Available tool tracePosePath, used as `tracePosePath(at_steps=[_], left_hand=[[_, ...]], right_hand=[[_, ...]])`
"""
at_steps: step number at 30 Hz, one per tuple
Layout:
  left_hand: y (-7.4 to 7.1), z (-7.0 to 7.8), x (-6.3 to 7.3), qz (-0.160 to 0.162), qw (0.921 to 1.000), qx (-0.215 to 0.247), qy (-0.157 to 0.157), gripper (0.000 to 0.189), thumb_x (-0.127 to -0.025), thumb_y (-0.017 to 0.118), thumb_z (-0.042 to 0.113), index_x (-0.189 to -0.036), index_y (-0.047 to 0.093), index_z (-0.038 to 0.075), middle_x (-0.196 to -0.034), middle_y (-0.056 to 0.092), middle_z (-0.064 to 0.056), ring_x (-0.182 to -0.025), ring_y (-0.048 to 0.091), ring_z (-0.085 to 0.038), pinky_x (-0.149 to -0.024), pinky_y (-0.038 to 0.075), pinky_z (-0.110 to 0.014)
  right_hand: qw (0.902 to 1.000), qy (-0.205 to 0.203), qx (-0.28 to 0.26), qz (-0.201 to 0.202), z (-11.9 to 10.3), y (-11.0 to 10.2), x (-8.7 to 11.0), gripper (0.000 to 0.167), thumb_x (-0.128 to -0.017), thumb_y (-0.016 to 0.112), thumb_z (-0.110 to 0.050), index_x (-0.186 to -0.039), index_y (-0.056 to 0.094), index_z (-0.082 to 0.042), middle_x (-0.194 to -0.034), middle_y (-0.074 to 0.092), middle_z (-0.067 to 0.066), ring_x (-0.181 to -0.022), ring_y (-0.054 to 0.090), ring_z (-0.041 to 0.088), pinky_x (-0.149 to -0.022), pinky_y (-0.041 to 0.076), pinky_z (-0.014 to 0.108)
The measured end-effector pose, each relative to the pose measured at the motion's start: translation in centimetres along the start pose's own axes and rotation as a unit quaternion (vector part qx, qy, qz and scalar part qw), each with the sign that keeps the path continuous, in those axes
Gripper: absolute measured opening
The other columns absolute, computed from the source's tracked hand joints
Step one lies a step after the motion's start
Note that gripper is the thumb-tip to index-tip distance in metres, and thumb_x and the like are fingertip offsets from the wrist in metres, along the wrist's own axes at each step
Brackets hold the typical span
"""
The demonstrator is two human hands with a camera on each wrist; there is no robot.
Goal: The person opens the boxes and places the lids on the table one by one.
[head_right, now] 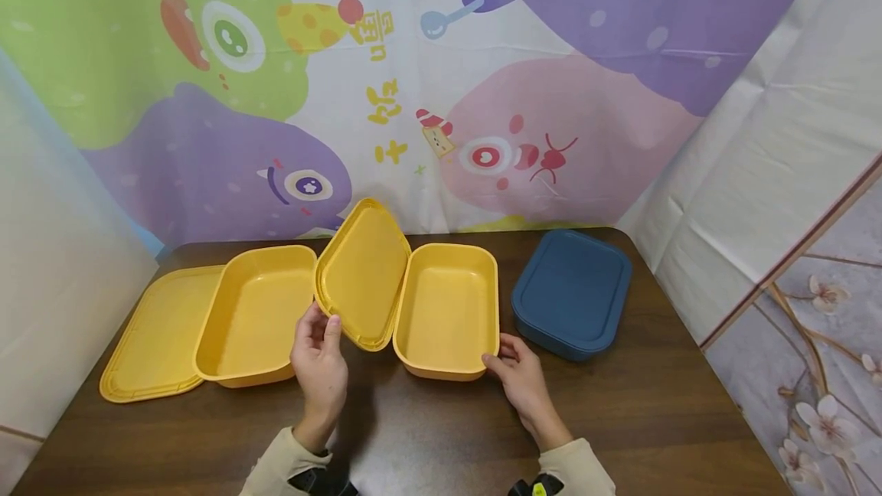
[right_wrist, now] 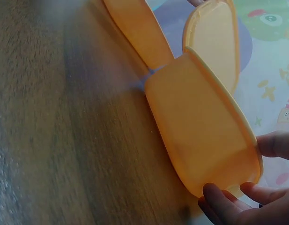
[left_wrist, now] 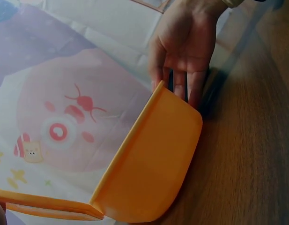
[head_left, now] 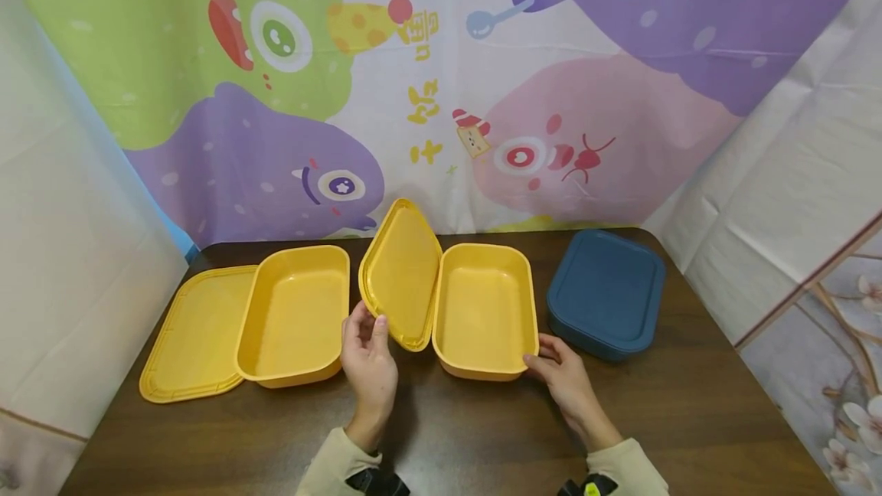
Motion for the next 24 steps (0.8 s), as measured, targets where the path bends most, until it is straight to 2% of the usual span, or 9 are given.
tracePosePath(at_steps=[4, 9, 16, 24], left_hand=[[-0.2, -0.3, -0.1, -0.001, 0.9999, -0.012, -0.003, 0.03, -0.094, 0.053, -0.007, -0.123, 0.053, -0.017, -0.101, 0.05, -0.005, -0.09, 0.053, -0.004, -0.08, 0.047, -0.012], [-0.3, -0.7, 0.1, 0.001, 0.9997, -0.008, -0.024, 0.03, -0.095, 0.051, -0.008, -0.123, 0.05, -0.019, -0.105, 0.052, -0.015, -0.092, 0.054, -0.004, -0.082, 0.047, -0.012], [-0.5, -1.3, 0.1, 0.013, 0.9965, 0.004, -0.083, 0.033, -0.096, 0.046, -0.009, -0.128, 0.044, -0.016, -0.114, 0.053, -0.019, -0.099, 0.054, -0.005, -0.087, 0.046, -0.012], [-0.1, -1.9, 0.5, 0.005, 0.9911, 0.014, -0.133, 0.033, -0.095, 0.046, -0.01, -0.128, 0.044, -0.014, -0.112, 0.053, -0.017, -0.099, 0.055, -0.007, -0.085, 0.047, -0.012]], right_hand=[[1.0, 0.0, 0.003, 0.003, 0.0, -0.1, 0.0, 0.05, -0.092, 0.061, -0.005, -0.138, 0.045, 0.004, -0.13, 0.054, 0.027, -0.097, 0.064, 0.014, -0.082, 0.056, 0.024], [1.0, 0.001, 0.001, 0.007, 0.1, -0.3, -0.1, 0.05, -0.092, 0.06, -0.004, -0.139, 0.045, 0.004, -0.131, 0.054, 0.027, -0.097, 0.064, 0.013, -0.08, 0.055, 0.023], [0.9999, -0.001, 0.0, 0.014, 0.0, -0.6, -0.2, 0.05, -0.092, 0.059, -0.002, -0.139, 0.044, 0.004, -0.132, 0.053, 0.028, -0.095, 0.062, 0.008, -0.081, 0.054, 0.021], [0.9998, -0.001, 0.0, 0.018, -0.3, -0.7, 0.0, 0.051, -0.092, 0.059, -0.002, -0.14, 0.043, 0.005, -0.132, 0.053, 0.028, -0.097, 0.061, 0.01, -0.083, 0.055, 0.024]])
Point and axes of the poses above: each hand's wrist, its own x-axis away from the middle knuckle, its own y-axis out of the palm, z = x × y, the point moved 6 cm from there along -x, towards the middle knuckle
